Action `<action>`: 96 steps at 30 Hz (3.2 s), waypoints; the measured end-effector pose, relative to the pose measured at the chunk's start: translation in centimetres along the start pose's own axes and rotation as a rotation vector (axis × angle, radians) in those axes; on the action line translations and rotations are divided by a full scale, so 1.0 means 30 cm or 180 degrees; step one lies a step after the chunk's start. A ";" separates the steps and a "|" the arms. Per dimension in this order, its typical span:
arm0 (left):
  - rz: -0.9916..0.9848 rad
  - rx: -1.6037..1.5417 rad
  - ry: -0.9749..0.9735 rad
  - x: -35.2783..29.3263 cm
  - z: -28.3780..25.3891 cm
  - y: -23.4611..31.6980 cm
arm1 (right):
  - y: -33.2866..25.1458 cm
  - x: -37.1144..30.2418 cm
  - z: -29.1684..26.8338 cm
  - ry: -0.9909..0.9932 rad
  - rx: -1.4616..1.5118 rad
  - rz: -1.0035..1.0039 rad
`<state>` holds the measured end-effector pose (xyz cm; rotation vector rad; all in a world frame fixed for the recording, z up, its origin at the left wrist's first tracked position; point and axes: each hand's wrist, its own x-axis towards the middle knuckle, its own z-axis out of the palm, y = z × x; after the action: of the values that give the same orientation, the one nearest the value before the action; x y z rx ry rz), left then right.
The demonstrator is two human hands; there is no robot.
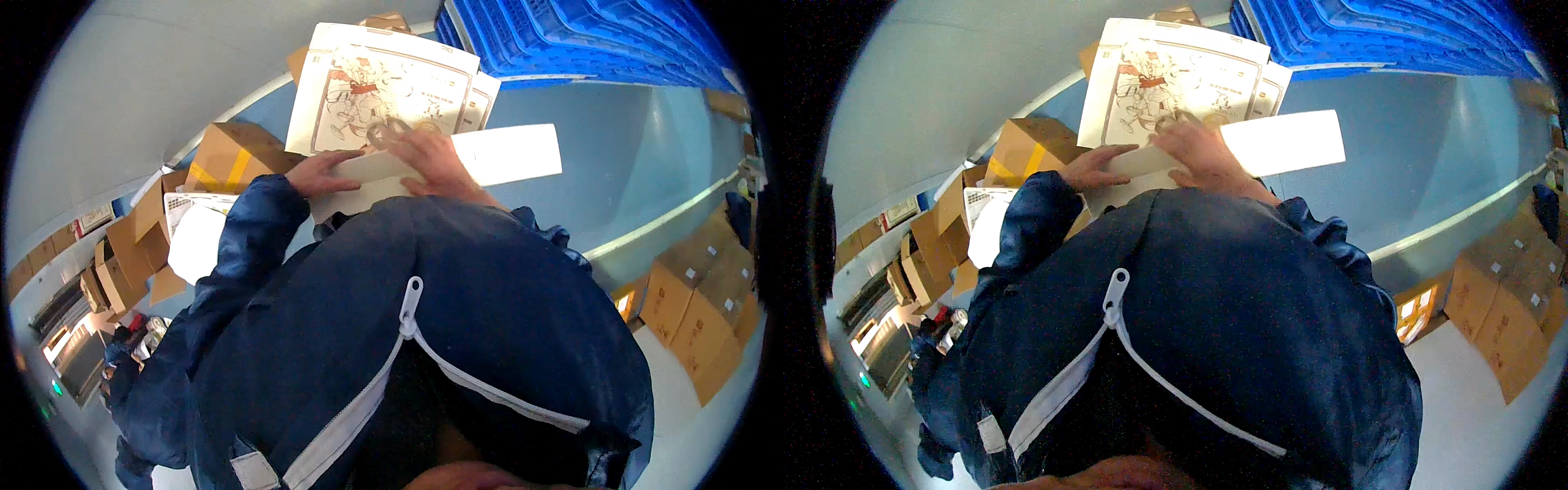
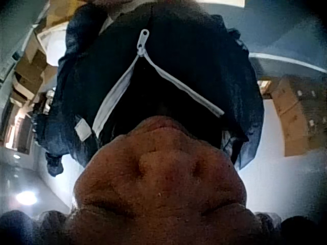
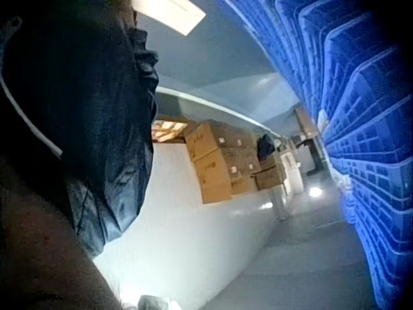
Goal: The person assembles flat-packed cardboard boxes by folding and interlocking the flaps. They handle multiple boxes, open them, and place them into larger shipping cartons. The task is performed by hand without tools.
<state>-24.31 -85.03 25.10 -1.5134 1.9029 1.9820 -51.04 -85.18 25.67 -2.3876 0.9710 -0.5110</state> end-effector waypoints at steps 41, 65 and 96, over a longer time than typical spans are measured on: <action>0.0549 0.1293 0.1449 -0.124 0.139 -0.005 | 0.105 -0.232 -0.270 -0.0396 -0.0390 0.0438; -0.0456 -0.4655 0.2281 -0.271 0.306 -0.284 | 0.544 -0.147 -0.413 0.0649 0.3944 0.3287; -0.0652 -0.0644 0.5673 -0.327 0.009 -0.300 | 0.475 0.355 -0.370 -0.0303 0.1653 0.2805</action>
<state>-13.92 -76.73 24.18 -3.8664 1.2807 0.3244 -57.14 -105.14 27.86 -1.3345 1.4849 -0.2512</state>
